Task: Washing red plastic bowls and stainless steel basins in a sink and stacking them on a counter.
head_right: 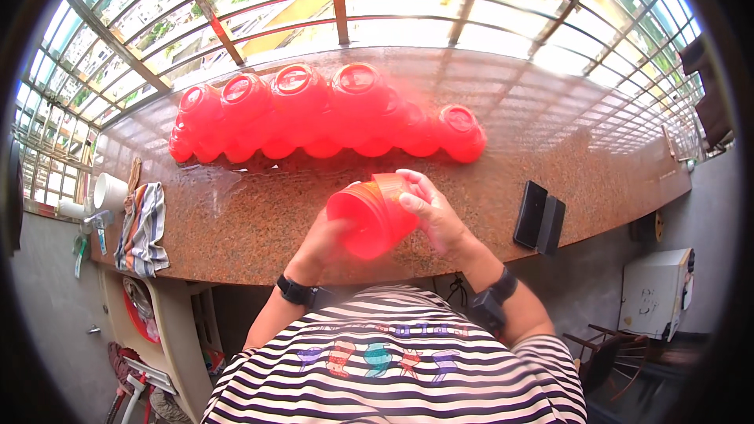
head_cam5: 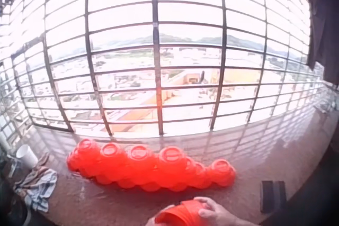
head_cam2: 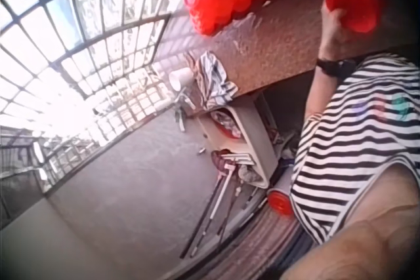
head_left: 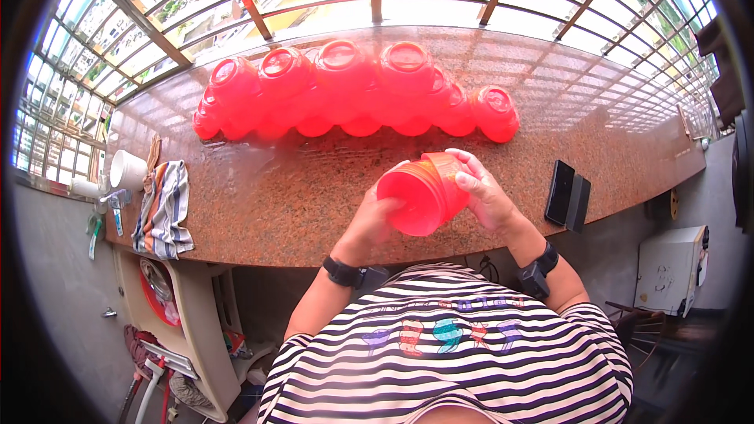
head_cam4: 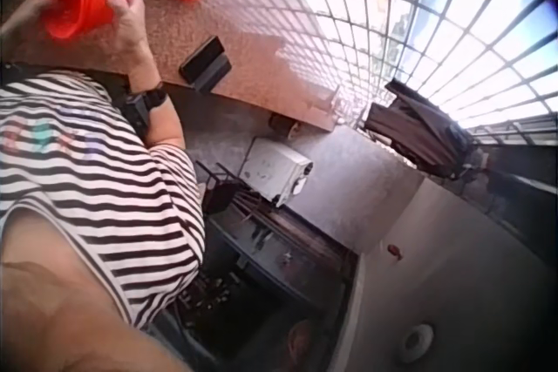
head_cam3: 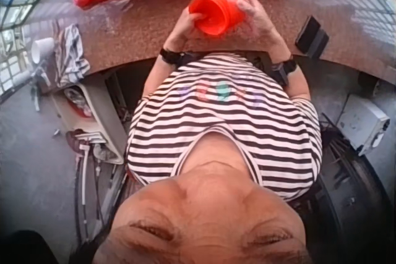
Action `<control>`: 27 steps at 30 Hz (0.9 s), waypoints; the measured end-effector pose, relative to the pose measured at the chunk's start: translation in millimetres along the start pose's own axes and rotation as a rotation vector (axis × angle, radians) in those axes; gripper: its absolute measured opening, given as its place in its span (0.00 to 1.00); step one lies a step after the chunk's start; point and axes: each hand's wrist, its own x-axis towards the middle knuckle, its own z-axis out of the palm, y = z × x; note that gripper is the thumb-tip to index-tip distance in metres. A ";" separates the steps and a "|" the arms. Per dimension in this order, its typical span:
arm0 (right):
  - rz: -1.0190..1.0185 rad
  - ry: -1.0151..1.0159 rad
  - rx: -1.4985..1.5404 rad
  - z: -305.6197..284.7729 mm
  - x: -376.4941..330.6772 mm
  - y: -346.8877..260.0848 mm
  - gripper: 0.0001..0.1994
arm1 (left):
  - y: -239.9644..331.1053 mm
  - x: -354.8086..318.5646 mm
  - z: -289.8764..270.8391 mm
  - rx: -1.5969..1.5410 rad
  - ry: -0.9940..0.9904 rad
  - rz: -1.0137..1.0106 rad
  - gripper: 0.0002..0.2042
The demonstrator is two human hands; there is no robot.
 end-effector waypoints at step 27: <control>-0.617 0.319 -1.877 -87.9 98.7 -101.6 0.38 | -3.6 -5.5 -27.5 -0.122 0.172 0.036 0.23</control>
